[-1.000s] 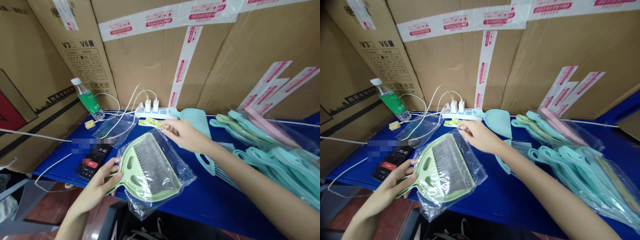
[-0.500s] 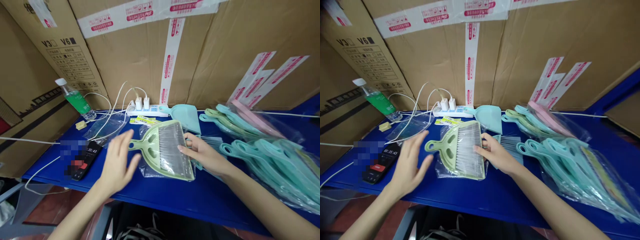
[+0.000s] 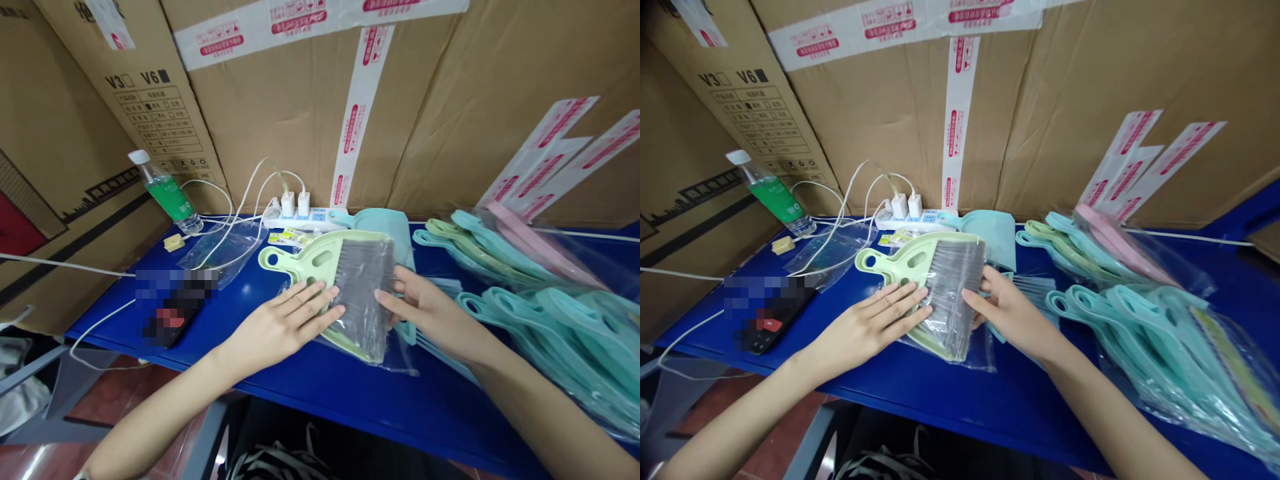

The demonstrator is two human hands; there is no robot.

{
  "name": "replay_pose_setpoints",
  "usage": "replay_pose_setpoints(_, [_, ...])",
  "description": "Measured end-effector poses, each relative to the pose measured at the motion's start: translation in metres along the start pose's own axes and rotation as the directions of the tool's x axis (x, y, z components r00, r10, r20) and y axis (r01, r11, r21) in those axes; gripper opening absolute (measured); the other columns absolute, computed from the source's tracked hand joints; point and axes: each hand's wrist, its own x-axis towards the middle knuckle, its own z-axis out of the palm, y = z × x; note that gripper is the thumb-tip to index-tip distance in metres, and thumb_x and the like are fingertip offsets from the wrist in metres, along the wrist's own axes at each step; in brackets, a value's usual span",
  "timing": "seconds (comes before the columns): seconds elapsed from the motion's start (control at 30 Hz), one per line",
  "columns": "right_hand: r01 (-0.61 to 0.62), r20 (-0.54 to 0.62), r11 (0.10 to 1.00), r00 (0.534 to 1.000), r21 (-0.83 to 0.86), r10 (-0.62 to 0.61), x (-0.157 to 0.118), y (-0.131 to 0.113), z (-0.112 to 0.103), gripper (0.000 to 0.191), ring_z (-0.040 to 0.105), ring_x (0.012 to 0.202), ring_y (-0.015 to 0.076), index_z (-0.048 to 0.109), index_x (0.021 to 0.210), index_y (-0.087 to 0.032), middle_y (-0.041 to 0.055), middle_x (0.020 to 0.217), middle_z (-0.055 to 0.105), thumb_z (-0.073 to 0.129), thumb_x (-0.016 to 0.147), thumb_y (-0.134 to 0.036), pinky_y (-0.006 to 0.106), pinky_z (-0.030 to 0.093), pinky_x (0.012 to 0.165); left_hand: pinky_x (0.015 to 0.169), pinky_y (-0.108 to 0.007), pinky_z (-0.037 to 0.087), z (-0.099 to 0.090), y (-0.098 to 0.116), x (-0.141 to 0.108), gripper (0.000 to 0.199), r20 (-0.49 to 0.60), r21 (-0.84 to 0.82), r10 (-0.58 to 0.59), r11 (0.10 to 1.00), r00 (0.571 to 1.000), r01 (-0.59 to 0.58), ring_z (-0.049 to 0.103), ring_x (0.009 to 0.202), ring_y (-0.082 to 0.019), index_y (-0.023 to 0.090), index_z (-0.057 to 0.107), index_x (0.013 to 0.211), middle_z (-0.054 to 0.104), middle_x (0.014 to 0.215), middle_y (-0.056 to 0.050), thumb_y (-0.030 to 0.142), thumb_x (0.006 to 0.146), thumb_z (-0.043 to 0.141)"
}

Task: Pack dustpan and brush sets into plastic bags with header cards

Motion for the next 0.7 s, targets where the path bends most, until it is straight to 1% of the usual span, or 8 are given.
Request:
replay_pose_setpoints(0.07, [-0.003, -0.087, 1.0, 0.996, 0.015, 0.005, -0.001, -0.001, -0.005, 0.054, 0.069, 0.081, 0.0216, 0.051, 0.104, -0.024, 0.0096, 0.104, 0.072, 0.067, 0.074, -0.066, 0.034, 0.058, 0.062, 0.117, -0.038, 0.039, -0.003, -0.007, -0.005, 0.046, 0.053, -0.04, -0.05, 0.998, 0.997, 0.052, 0.041, 0.14, -0.02, 0.015, 0.047, 0.141, 0.051, 0.147, -0.01, 0.005, 0.098, 0.035])
replay_pose_setpoints(0.13, [0.012, -0.189, 1.0, 0.982, 0.02, -0.008, -0.001, -0.003, -0.012, 0.053, 0.07, 0.088, 0.024, 0.051, 0.098, -0.026, 0.0094, 0.105, 0.072, 0.07, 0.07, -0.066, 0.035, 0.057, 0.065, 0.116, -0.037, 0.04, -0.004, -0.018, -0.011, 0.05, 0.104, -0.061, -0.149, 0.986, 0.983, 0.156, 0.039, 0.141, -0.02, 0.016, 0.046, 0.143, 0.049, 0.148, -0.01, 0.002, 0.096, 0.035])
replay_pose_setpoints(0.27, [0.031, -0.342, 0.997, 0.94, 0.071, -0.005, 0.0, -0.011, -0.021, 0.057, 0.069, 0.096, 0.0273, 0.048, 0.097, -0.027, 0.0121, 0.109, 0.071, 0.075, 0.063, -0.065, 0.036, 0.056, 0.066, 0.117, -0.041, 0.038, -0.002, -0.05, -0.025, 0.062, 0.198, -0.018, -0.4, 0.911, 0.895, 0.412, 0.037, 0.142, -0.021, 0.017, 0.047, 0.143, 0.045, 0.151, -0.009, -0.004, 0.087, 0.03])
replay_pose_setpoints(0.37, [0.03, -0.399, 0.993, 0.917, 0.118, 0.02, 0.0, -0.017, -0.019, 0.07, 0.069, 0.097, 0.0285, 0.047, 0.099, -0.027, 0.0132, 0.111, 0.071, 0.078, 0.054, -0.071, 0.039, 0.057, 0.069, 0.114, -0.038, 0.041, 0.001, -0.071, -0.031, 0.073, 0.329, -0.005, -0.498, 0.849, 0.802, 0.529, 0.041, 0.14, -0.02, 0.017, 0.043, 0.146, 0.045, 0.151, -0.008, -0.007, 0.079, 0.028])
replay_pose_setpoints(0.47, [0.013, -0.378, 0.991, 0.925, 0.13, 0.038, -0.001, -0.02, -0.015, 0.075, 0.069, 0.097, 0.029, 0.046, 0.097, -0.027, 0.0124, 0.109, 0.071, 0.076, 0.049, -0.075, 0.041, 0.058, 0.072, 0.109, -0.035, 0.046, 0.001, -0.081, -0.032, 0.076, 0.425, 0.055, -0.581, 0.782, 0.694, 0.621, 0.052, 0.132, -0.02, 0.016, 0.035, 0.15, 0.051, 0.147, -0.01, -0.005, 0.077, 0.03])
replay_pose_setpoints(0.53, [0.002, -0.36, 0.992, 0.932, 0.125, 0.043, -0.001, -0.02, -0.013, 0.074, 0.068, 0.1, 0.0289, 0.045, 0.096, -0.027, 0.0122, 0.109, 0.071, 0.076, 0.049, -0.076, 0.041, 0.058, 0.075, 0.107, -0.035, 0.047, -0.001, -0.081, -0.028, 0.074, 0.443, 0.122, -0.64, 0.737, 0.627, 0.665, 0.056, 0.129, -0.021, 0.016, 0.035, 0.15, 0.055, 0.144, -0.011, -0.004, 0.079, 0.03])
replay_pose_setpoints(0.6, [0.01, -0.356, 0.993, 0.934, 0.12, 0.034, -0.002, -0.019, -0.012, 0.07, 0.067, 0.103, 0.0287, 0.046, 0.094, -0.027, 0.0119, 0.111, 0.071, 0.076, 0.052, -0.074, 0.041, 0.058, 0.077, 0.107, -0.036, 0.047, -0.004, -0.08, -0.023, 0.073, 0.435, 0.217, -0.718, 0.669, 0.543, 0.711, 0.055, 0.13, -0.023, 0.015, 0.036, 0.15, 0.056, 0.142, -0.013, -0.004, 0.079, 0.029])
replay_pose_setpoints(0.7, [0.031, -0.33, 0.993, 0.944, 0.117, 0.009, -0.002, -0.016, -0.013, 0.06, 0.068, 0.102, 0.0279, 0.046, 0.093, -0.027, 0.0099, 0.109, 0.071, 0.074, 0.059, -0.068, 0.041, 0.058, 0.076, 0.104, -0.04, 0.049, -0.007, -0.081, -0.018, 0.069, 0.407, 0.326, -0.805, 0.57, 0.432, 0.755, 0.056, 0.129, -0.028, 0.008, 0.034, 0.149, 0.058, 0.138, -0.02, -0.003, 0.082, 0.027])
